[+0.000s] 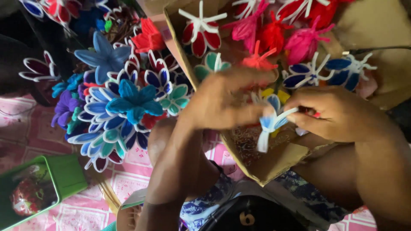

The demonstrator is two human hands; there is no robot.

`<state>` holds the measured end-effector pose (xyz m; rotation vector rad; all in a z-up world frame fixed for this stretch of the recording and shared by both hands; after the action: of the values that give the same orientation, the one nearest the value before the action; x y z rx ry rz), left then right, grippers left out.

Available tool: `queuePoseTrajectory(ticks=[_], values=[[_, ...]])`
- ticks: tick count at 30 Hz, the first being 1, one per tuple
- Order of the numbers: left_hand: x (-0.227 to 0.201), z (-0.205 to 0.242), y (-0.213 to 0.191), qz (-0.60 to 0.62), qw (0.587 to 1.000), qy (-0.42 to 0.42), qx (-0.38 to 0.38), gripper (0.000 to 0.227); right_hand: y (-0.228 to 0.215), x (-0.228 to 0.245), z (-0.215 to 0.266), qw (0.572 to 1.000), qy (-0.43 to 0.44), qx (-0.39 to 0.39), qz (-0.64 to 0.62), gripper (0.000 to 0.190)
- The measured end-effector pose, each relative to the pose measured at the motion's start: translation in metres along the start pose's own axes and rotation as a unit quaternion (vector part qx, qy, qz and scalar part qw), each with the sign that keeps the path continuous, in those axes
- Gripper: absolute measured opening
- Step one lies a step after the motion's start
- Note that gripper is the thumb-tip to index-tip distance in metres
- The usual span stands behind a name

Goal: Sorting and organizing various colored handmade fabric flowers and decorative materials into a cardboard box.

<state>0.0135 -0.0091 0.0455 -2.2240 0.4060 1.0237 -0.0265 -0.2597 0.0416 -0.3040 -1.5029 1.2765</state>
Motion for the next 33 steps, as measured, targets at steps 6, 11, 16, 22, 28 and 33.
queuePoseTrajectory(ticks=[6, 11, 16, 22, 28, 33], values=[[-0.003, -0.012, 0.024, 0.186, 0.974, -0.105, 0.074, 0.029, -0.034, 0.012, 0.005, 0.989, -0.02, -0.098, -0.106, 0.019], [0.018, -0.01, 0.045, 0.355, 0.927, -0.112, -0.05, 0.021, -0.044, 0.039, -0.008, 0.949, -0.083, -0.221, -0.208, 0.019], [0.037, -0.017, 0.041, 0.435, 0.838, -0.149, -0.293, 0.005, -0.038, 0.024, 0.005, 0.894, -0.116, -0.37, -0.226, 0.041], [0.03, -0.021, 0.054, 0.443, 0.842, -0.152, -0.267, 0.01, -0.023, 0.029, 0.014, 0.888, -0.098, -0.394, -0.216, 0.032], [0.042, -0.007, 0.063, 0.501, 0.849, -0.145, -0.083, 0.042, -0.022, 0.034, 0.014, 0.895, -0.162, -0.411, -0.056, 0.021], [0.028, -0.01, 0.058, 0.46, 0.86, -0.142, -0.168, 0.027, -0.032, 0.053, 0.008, 0.887, -0.197, -0.41, -0.077, 0.022]])
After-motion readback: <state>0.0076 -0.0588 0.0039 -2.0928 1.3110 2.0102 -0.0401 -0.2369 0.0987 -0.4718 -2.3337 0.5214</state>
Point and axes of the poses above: each hand's wrist, its own z-axis away from the middle knuckle, its own y-axis out of the palm, x = y × z, the point moved 3 cm from there along -z, towards the middle knuckle, and after that the axes turned 1 degree about -z, right-handed, at the moved point
